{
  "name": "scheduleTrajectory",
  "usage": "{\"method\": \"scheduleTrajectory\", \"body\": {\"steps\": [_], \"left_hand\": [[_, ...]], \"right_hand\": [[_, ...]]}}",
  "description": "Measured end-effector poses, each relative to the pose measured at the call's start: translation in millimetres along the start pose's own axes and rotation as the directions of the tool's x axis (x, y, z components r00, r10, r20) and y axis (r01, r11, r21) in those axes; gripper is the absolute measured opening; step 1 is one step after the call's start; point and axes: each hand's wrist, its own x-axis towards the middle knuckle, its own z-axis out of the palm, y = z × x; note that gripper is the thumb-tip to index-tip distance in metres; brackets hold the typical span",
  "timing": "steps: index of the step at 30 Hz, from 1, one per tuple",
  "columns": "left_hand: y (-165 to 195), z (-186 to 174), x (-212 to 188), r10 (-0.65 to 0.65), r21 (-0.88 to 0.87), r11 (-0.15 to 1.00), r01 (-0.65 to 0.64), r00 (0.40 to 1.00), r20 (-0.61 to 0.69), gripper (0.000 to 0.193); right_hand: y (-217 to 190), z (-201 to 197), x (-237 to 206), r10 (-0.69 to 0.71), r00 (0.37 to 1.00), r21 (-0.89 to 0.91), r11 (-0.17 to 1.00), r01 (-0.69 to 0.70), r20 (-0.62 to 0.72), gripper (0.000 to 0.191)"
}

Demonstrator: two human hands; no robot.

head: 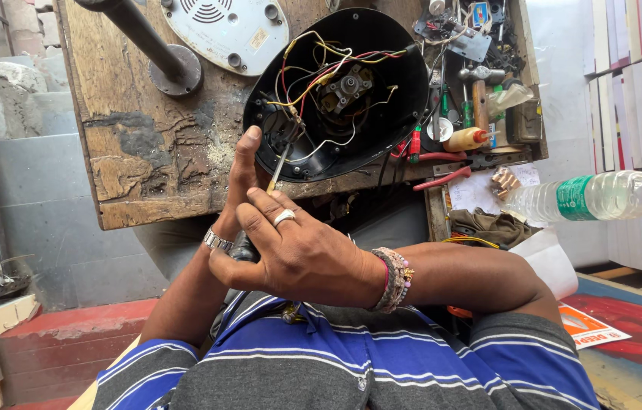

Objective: The person uses a screwdriver to adjust and tighten screws inside a disassembled ceiling fan motor housing. They repeatedly probe and manipulate internal wires and components while holding the housing steady with the other hand.

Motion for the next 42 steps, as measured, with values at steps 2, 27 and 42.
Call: {"method": "scheduleTrajectory", "body": {"steps": [2, 27, 42], "left_hand": [[0.9, 1.6, -0.6, -0.004, -0.021, 1.000, 0.004, 1.000, -0.004, 0.053], [-22.1, -11.7, 20.2, 0.140, -0.075, 0.988, -0.134, 0.986, 0.090, 0.047], [-11.6, 2.4, 14.0, 0.128, -0.068, 0.990, -0.124, 0.990, 0.053, 0.048]], "right_hand": [[-1.6, 1.3, 1.9, 0.008, 1.000, -0.021, 1.000, -0.008, -0.001, 0.033], [51.6, -22.9, -75.8, 0.459, 0.825, 0.670, 0.729, -0.137, -0.330, 0.047], [10.5, -18.9, -25.4, 0.031, 0.999, 0.203, 0.979, -0.034, 0.017, 0.028]]}}
